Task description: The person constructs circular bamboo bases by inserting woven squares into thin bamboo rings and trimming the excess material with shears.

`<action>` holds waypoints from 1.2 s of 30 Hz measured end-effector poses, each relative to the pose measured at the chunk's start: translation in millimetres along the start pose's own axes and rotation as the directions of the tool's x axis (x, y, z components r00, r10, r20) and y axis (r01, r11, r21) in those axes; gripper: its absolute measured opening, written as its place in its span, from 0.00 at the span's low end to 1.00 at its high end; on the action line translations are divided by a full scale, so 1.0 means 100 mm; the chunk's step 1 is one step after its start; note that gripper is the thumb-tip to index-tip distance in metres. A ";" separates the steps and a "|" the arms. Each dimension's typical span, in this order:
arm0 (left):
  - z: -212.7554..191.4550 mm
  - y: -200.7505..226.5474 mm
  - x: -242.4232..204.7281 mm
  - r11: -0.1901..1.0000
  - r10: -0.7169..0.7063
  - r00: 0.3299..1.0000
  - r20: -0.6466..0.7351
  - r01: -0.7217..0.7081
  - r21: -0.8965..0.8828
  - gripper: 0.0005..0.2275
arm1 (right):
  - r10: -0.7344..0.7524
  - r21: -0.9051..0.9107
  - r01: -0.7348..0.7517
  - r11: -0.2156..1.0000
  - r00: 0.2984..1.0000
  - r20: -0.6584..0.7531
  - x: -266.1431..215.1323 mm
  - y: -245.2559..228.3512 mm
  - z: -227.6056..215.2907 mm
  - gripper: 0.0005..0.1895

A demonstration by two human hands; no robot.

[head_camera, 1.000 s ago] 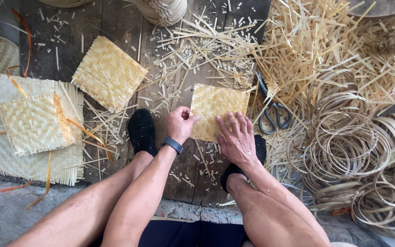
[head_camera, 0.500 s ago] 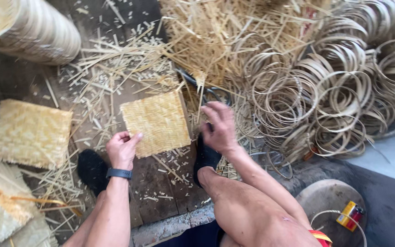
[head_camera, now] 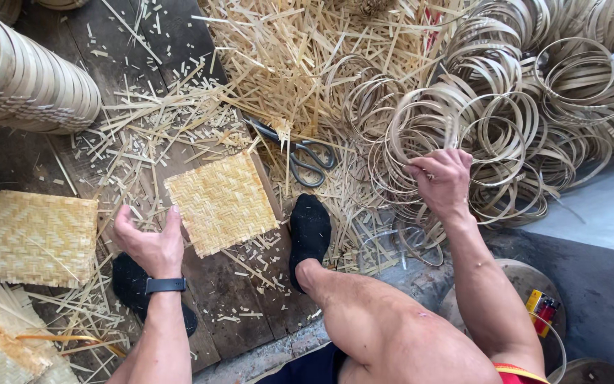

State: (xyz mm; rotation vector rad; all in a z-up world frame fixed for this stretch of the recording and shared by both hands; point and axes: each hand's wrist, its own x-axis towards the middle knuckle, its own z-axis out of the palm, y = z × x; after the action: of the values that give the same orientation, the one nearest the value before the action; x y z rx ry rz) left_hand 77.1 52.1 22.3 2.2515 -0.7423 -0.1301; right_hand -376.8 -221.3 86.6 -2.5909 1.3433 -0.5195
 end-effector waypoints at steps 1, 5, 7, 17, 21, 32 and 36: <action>-0.03 0.07 0.01 0.999 0.045 0.999 -0.008 -0.045 0.011 0.34 | 0.061 0.053 -0.059 0.997 0.998 -0.033 -0.01 -0.01 -0.02 0.10; -0.04 0.47 -0.01 0.987 0.158 0.988 0.002 -0.157 -0.020 0.31 | 0.281 0.357 -0.236 0.904 0.957 -0.078 -0.04 -0.04 -0.16 0.10; 0.02 0.71 -0.07 0.982 0.178 0.983 0.040 -0.175 -0.070 0.31 | 0.331 0.472 -0.266 0.840 0.942 -0.059 -0.07 -0.05 -0.21 0.10; 0.15 1.21 -0.31 0.963 0.219 0.963 0.157 -0.188 -0.191 0.28 | 0.455 0.704 -0.328 0.629 0.891 0.009 -0.13 0.07 -0.21 0.08; 0.28 1.49 -0.42 0.933 0.246 0.925 0.288 -0.145 -0.330 0.19 | 0.478 0.799 -0.361 0.481 0.872 0.107 -0.13 -0.04 -0.23 0.08; 1.19 2.60 -0.79 0.332 0.251 0.546 0.799 0.727 -0.601 0.15 | 0.296 0.930 -0.360 0.078 0.899 0.323 -0.32 -0.72 -0.08 0.08; 1.14 2.38 -0.75 0.228 0.201 0.530 0.824 0.793 -0.565 0.10 | 0.282 0.943 -0.333 -0.016 0.903 0.323 -0.36 -0.64 -0.06 0.10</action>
State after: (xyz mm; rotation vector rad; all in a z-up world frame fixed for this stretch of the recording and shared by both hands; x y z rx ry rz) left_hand -131.9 -110.1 95.2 0.9278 -0.2831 -1.5255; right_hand -350.0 -154.7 103.6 -1.0135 0.8632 -0.8757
